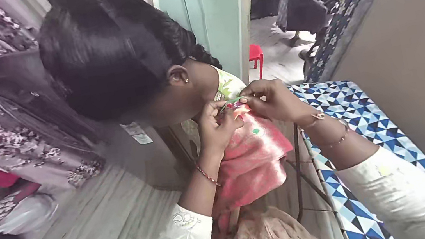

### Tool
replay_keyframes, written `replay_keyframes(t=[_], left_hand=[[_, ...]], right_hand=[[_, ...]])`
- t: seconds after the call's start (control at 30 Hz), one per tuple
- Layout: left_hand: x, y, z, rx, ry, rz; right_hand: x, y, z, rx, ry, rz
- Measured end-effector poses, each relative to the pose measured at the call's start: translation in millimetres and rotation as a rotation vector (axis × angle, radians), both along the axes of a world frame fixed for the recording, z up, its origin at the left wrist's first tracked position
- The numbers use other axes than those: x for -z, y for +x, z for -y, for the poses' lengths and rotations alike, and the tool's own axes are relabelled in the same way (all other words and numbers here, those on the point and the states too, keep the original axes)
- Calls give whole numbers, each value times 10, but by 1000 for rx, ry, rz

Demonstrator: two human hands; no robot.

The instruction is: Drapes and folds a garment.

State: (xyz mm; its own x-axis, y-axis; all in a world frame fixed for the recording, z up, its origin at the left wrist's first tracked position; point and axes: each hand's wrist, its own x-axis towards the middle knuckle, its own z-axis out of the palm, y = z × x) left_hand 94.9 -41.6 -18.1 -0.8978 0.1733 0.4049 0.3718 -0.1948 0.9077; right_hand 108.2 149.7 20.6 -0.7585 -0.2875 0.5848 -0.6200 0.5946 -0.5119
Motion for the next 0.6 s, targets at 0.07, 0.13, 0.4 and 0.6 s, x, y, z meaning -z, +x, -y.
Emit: replay_keyframes(t=[0.07,0.13,0.4,0.6], left_hand=[[-13,-21,-26,-5,29,99],[-30,-75,-76,-35,47,146],[-225,-368,-331,-185,43,267],[-108,-382,-374,-214,23,333]], right_hand=[[-137,-29,-11,-57,-74,189],[-248,-202,-23,-114,-89,302],[-808,-895,12,-55,246,473],[-932,-997,14,-77,416,594]])
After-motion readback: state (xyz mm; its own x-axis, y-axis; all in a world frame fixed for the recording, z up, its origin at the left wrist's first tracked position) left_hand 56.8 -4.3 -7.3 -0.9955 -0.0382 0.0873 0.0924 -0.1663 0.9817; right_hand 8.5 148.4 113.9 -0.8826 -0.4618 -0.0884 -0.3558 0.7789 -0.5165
